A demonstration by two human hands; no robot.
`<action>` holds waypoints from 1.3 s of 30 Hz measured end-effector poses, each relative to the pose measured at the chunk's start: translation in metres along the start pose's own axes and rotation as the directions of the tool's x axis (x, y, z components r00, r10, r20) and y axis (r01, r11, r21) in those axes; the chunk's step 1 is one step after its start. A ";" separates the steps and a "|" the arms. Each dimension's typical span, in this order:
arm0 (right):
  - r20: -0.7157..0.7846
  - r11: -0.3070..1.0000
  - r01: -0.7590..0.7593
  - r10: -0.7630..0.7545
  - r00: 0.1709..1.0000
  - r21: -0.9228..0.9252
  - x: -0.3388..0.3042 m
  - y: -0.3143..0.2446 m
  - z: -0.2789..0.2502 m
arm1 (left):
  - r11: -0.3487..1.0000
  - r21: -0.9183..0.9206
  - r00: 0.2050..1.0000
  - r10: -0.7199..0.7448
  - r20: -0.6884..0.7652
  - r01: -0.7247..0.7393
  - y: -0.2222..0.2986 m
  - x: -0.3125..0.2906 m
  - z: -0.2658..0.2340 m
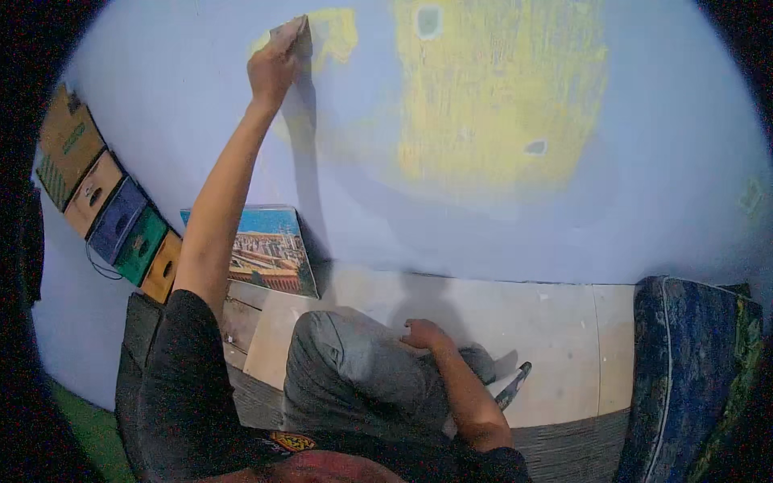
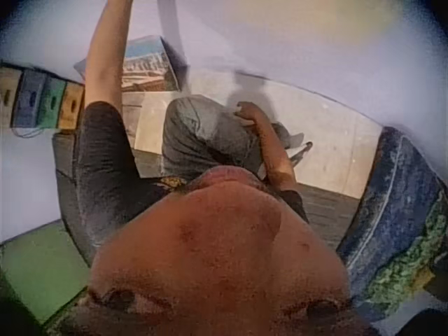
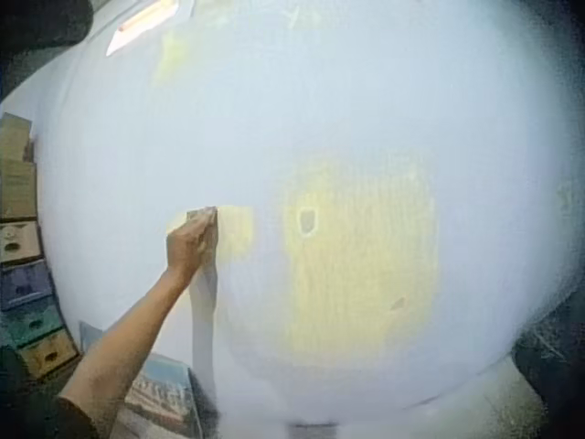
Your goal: The person sands a blue wall using a sanding block, focusing on areas with yellow filler or patches. The person moves the block repeatedly over the target areas and uses their hands to feel the texture of the wall surface between sanding intervals.
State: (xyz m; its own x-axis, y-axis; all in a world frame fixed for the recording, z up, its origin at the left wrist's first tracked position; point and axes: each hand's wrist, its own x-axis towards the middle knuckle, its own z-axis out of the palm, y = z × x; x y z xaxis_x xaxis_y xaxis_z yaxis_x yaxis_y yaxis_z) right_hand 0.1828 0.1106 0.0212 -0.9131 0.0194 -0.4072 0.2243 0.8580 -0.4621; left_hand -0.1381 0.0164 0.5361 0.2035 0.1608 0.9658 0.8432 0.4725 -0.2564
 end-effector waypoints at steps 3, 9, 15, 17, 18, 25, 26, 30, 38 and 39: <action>0.131 0.996 -0.077 0.070 0.989 0.044 -0.010 -0.020 -0.014 | 1.000 0.016 0.999 -0.022 0.025 0.022 0.027 -0.026 0.019; 0.113 0.994 -0.073 0.064 0.992 0.078 -0.011 -0.023 -0.014 | 0.980 -0.104 0.978 0.178 0.108 -0.167 0.070 -0.039 0.028; 0.102 0.994 -0.083 0.076 0.992 0.067 -0.004 -0.005 -0.009 | 0.985 -0.131 0.989 0.127 0.075 -0.116 0.031 -0.014 -0.002; 0.111 0.993 -0.100 0.093 0.989 0.065 -0.002 -0.005 -0.011 | 0.993 -0.111 0.997 -0.044 0.060 0.050 0.011 -0.008 -0.009; 0.088 0.994 -0.087 0.081 0.993 0.061 -0.001 -0.004 -0.007 | 0.992 -0.069 0.991 -0.103 0.087 0.109 0.012 -0.003 -0.012; 0.118 0.996 -0.070 0.063 0.991 0.056 0.001 -0.015 -0.005 | 0.988 -0.068 0.985 0.142 0.100 -0.136 0.060 -0.049 0.029; 0.134 0.995 -0.076 0.066 0.989 0.066 0.001 -0.015 -0.006 | 0.986 -0.060 0.979 0.162 0.125 -0.155 0.062 -0.049 0.028; 0.092 0.996 -0.075 0.069 0.993 0.054 -0.003 -0.014 -0.005 | 0.974 -0.123 0.968 0.207 0.143 -0.190 0.047 -0.030 0.012; 0.101 0.995 -0.057 0.048 0.994 0.086 -0.010 -0.028 -0.015 | 0.996 -0.084 0.996 -0.006 -0.094 -0.002 0.029 -0.002 0.020; 0.077 0.996 -0.061 0.056 0.995 0.065 -0.011 -0.023 -0.013 | 0.996 -0.074 0.999 -0.040 0.014 0.041 0.052 -0.007 0.026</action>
State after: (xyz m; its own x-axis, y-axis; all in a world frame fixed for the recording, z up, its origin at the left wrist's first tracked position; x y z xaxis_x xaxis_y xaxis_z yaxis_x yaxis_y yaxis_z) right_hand 0.1830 0.0973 0.0466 -0.8702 0.0280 -0.4919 0.3014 0.8200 -0.4865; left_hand -0.1080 0.0622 0.5146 0.1629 0.1543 0.9745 0.8851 0.4136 -0.2134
